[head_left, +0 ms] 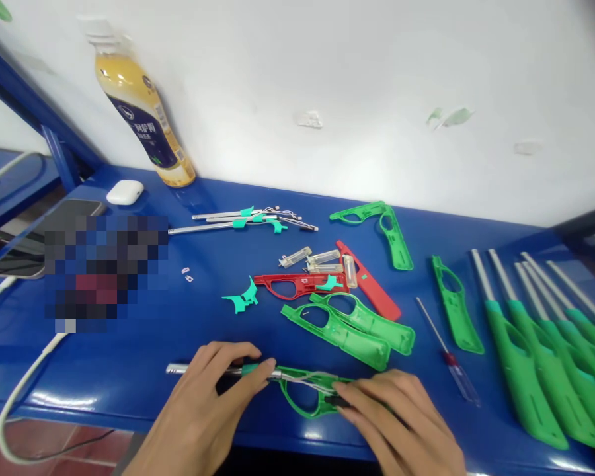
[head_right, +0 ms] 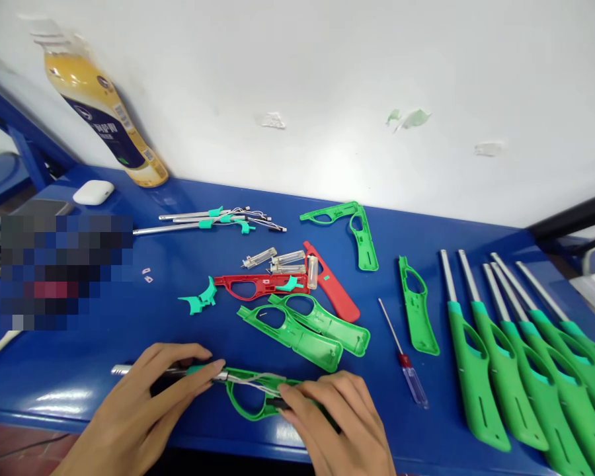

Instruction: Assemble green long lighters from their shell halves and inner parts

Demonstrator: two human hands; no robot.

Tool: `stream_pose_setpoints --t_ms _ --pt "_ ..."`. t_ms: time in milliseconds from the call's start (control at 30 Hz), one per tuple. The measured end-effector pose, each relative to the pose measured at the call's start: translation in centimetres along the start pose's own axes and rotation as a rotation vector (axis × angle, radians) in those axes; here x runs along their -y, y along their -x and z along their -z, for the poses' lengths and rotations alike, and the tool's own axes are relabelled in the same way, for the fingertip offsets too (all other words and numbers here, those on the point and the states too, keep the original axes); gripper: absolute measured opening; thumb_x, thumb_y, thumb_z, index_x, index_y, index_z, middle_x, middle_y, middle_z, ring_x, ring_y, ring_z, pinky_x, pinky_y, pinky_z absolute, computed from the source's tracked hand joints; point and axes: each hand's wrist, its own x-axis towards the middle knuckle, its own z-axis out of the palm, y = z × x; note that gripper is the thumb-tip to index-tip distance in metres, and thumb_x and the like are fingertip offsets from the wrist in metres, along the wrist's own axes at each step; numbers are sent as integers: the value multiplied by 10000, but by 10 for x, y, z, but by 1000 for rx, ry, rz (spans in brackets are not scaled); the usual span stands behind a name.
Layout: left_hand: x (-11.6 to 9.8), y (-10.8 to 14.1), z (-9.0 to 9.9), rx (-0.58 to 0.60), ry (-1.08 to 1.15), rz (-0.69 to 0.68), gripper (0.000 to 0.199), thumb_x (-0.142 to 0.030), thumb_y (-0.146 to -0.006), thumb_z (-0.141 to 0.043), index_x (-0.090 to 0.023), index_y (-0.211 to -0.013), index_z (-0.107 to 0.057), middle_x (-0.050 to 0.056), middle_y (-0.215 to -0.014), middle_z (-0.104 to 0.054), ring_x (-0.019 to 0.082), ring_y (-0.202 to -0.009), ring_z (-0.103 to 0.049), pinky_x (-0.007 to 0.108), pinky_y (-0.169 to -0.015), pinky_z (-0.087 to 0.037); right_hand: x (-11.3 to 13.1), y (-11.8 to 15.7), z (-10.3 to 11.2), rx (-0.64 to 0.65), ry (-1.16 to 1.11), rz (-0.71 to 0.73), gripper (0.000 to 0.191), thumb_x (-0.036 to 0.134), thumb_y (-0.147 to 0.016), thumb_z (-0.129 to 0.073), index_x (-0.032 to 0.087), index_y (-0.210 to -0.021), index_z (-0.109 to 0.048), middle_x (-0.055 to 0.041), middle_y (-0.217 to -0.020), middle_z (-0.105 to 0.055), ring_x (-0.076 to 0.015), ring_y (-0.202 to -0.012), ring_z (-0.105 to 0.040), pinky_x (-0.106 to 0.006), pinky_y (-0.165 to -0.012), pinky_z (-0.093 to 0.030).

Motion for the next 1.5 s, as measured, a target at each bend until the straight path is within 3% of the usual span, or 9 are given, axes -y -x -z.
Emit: stream_pose_setpoints --t_ms 233,567,700,867,1133,1333,1500 --pt "4 3 -3 13 -40 -5 606 14 -992 -374 -325 -1448 -582 78 -1278 -567 182 -1092 -549 300 -859 -518 1 -1 -1 -2 -19 -16 277 95 -968 -663 172 -1228 -720 -54 -1014 -760 -160 -915 -660 -306 -822 -555" --pt "-7 2 -2 39 -79 82 538 -1 -1004 -402 -308 -1392 -612 78 -1260 -578 211 -1050 -573 413 -914 -464 6 -3 -1 -13 -33 -74 340 70 -976 -638 201 -1281 -712 -46 -995 -732 -149 -894 -635 -297 -796 -544" --pt "-2 4 -2 71 -36 52 561 -13 -1004 -428 -323 -1448 -577 88 -1294 -545 211 -1096 -545 388 -904 -500 7 -6 -1 -43 -49 -77 266 95 -993 -634 178 -1230 -721 -42 -972 -757 -143 -873 -647 -291 -785 -546" --pt "2 5 -1 115 11 65 571 -35 -1020 -426 -343 -1487 -539 92 -1286 -525 195 -1171 -547 347 -944 -558 11 -18 3 -133 -122 -77 181 82 -999 -610 192 -997 -754 -26 -895 -791 -145 -829 -698 -298 -767 -568" --pt "-1 4 -1 123 -14 86 611 -16 -1015 -420 -318 -1543 -475 101 -1275 -533 208 -1183 -533 376 -974 -573 13 -18 6 -105 -147 -96 202 92 -987 -609 208 -1032 -768 -37 -890 -787 -158 -796 -721 -308 -712 -587" --pt "1 3 -3 97 39 71 587 6 -1025 -434 -314 -1513 -495 81 -1282 -523 190 -1206 -503 333 -978 -534 14 -21 7 -115 -223 -143 180 83 -976 -617 190 -1005 -759 -37 -876 -770 -151 -775 -708 -301 -694 -586" --pt "1 5 -3 92 61 71 545 10 -1027 -451 -289 -1477 -520 77 -1284 -523 184 -1203 -504 331 -979 -518 14 -21 11 -75 -225 -105 224 95 -994 -561 187 -1015 -765 -48 -888 -767 -156 -796 -721 -320 -752 -583"
